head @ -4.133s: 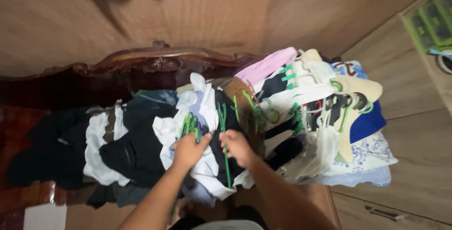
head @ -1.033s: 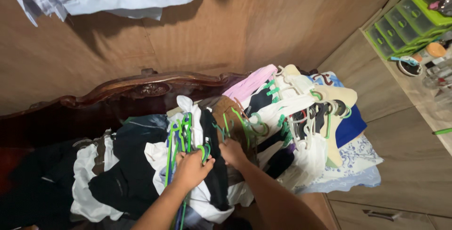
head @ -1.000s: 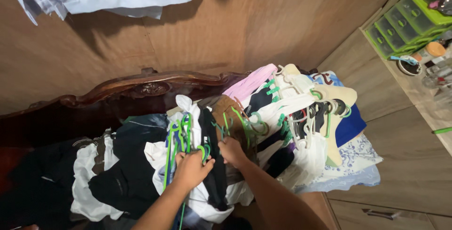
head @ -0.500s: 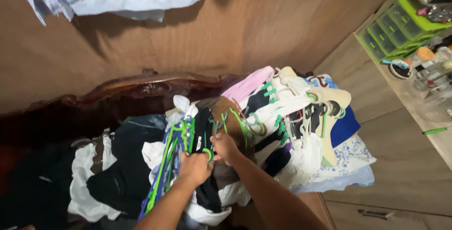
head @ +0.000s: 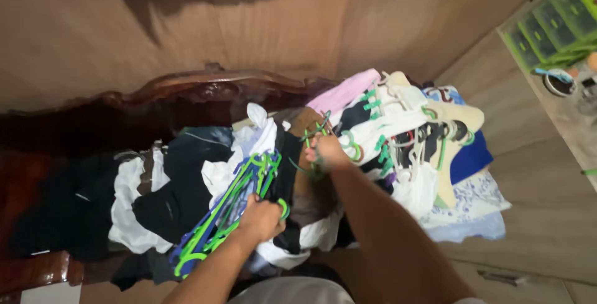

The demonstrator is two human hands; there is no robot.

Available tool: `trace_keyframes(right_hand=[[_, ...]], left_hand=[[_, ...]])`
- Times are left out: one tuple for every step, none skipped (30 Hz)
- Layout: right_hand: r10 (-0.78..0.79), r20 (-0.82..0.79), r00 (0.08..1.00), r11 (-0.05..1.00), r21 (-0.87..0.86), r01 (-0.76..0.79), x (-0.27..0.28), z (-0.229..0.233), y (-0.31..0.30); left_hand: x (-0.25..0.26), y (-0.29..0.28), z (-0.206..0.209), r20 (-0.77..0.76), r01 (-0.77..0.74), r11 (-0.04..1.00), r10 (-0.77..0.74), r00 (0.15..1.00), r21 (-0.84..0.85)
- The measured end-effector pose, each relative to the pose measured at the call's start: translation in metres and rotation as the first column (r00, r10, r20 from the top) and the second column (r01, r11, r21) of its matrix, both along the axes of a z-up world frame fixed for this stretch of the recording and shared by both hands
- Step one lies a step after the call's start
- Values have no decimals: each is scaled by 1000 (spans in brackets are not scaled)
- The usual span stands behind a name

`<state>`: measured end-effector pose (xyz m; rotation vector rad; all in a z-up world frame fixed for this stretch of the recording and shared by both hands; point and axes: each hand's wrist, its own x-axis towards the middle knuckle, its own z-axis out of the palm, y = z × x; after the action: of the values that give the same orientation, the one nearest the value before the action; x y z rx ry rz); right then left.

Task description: The person picks up several hangers from a pile of clothes on a bench, gathers them in their hands, and places them into a blue and white basket.

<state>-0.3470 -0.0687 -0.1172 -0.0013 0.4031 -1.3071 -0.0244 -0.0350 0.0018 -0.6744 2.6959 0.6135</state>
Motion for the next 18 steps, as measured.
trace_keyframes(right_hand=[[-33, -326, 945, 990, 122, 77, -4, 15, 2], [55, -635, 771, 964, 235, 125, -6, 35, 0], [174, -783, 597, 928, 334, 167, -10, 57, 1], [258, -826, 501, 921, 367, 129, -7, 75, 6], [308, -852, 423, 928, 367, 63, -1, 90, 12], [350, -868, 352, 928, 373, -1, 7, 102, 20], [333, -911, 243, 942, 307, -138, 16, 110, 32], [363, -909, 205, 931, 342, -129, 26, 123, 47], [395, -903, 170, 918, 379, -119, 39, 129, 64], [399, -901, 169, 916, 383, -121, 48, 128, 79], [355, -908, 224, 935, 346, -81, 50, 124, 90], [308, -910, 278, 950, 309, -39, 44, 116, 96], [306, -911, 277, 951, 307, -42, 33, 105, 102], [347, -925, 154, 937, 336, -96, 17, 93, 106], [378, -925, 25, 918, 371, -143, 5, 78, 109], [378, -926, 23, 917, 371, -145, -4, 61, 110], [393, -918, -58, 891, 396, -220, -12, 44, 111], [400, -906, -141, 857, 424, -292, -15, 32, 110]], left_hand=[[5, -3, -3, 6, -4, 1000, 4, 1000, 2], [10, -7, -6, -26, -79, 997, 80, 996, 20], [9, -11, -9, -67, -146, 989, 148, 987, 39], [8, -14, -10, -70, -142, 989, 144, 987, 40], [7, -18, -10, -160, -267, 962, 272, 949, 53], [6, -23, -8, -246, -384, 920, 391, 887, 78], [8, -27, -6, -249, -386, 919, 393, 885, 79], [12, -34, -4, -303, -512, 833, 554, 776, 211], [17, -41, -1, -322, -606, 715, 699, 639, 348], [24, -53, 1, -355, -605, 669, 743, 568, 433], [31, -70, 5, -388, -591, 624, 781, 490, 511], [42, -80, 9, -398, -545, 535, 844, 359, 645], [55, -85, 12, -378, -475, 440, 898, 226, 762], [65, -94, 16, -355, -384, 381, 925, 139, 841], [75, -103, 21, -317, -279, 320, 947, 55, 906], [85, -109, 26, -318, -278, 320, 947, 53, 906], [94, -113, 32, -354, -217, 358, 933, 55, 908], [100, -114, 38, -391, -155, 395, 919, 54, 906]])
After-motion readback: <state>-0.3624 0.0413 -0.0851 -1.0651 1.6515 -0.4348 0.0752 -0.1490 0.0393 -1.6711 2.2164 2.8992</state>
